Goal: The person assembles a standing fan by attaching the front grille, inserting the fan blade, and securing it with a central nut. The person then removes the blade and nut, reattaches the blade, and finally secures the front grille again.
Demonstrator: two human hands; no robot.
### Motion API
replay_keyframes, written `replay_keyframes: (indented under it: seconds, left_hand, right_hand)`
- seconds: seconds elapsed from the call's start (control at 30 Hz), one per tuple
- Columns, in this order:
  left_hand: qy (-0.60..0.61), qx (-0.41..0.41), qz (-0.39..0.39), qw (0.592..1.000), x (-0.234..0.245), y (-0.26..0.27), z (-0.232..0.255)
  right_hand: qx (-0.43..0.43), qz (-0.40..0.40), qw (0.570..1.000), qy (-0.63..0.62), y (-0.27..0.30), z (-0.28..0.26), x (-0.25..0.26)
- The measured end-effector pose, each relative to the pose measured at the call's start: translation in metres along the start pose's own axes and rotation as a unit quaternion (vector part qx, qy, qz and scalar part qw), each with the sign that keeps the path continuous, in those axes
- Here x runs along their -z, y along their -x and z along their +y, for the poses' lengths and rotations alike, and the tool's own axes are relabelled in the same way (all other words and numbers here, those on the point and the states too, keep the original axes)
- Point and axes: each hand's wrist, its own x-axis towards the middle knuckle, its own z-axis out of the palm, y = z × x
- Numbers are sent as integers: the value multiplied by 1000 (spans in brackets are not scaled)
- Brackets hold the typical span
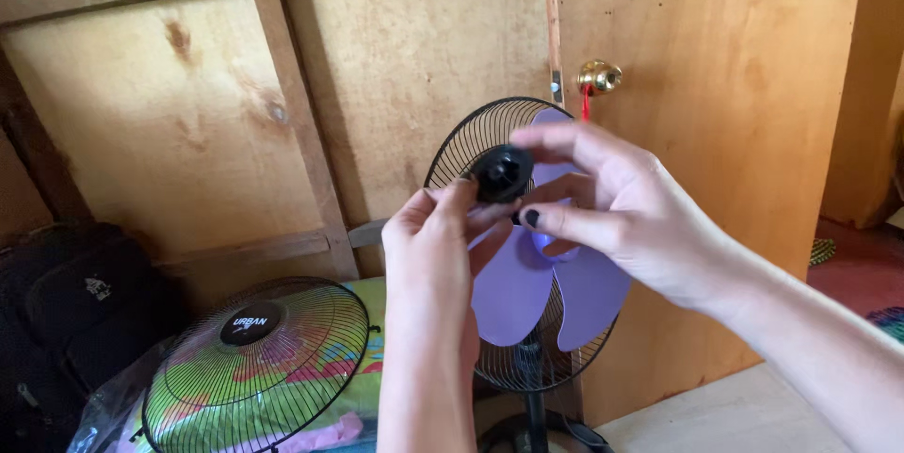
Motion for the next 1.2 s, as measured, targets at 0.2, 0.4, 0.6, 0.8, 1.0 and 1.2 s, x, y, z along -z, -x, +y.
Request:
replay_keyframes:
  seconds: [0.2, 0.4, 0.6, 0.8, 1.0, 1.2]
  left_hand:
    - [-51, -8, -9, 999, -1, 10, 3]
    - [-13, -50, -57, 997, 2, 13, 3]
    - [-69, -44, -84, 993, 9, 14, 2]
    - [-281, -156, -99, 942, 11, 14, -1]
    - [-369, -209, -7, 906, 9, 13, -5]
    - [-133, -99, -48, 985, 5, 9, -3]
  right_hand:
    - [-78, 100, 992, 19, -2, -1, -12]
    - [-174, 113, 978, -17, 2, 0, -14]
    - [-194, 110, 975, -17, 4, 7, -17]
    - [-193, 126, 972, -40, 2, 6, -19]
    - [-157, 109, 980, -54, 4, 1, -28]
    - [-135, 92, 987, 9, 2, -5, -33]
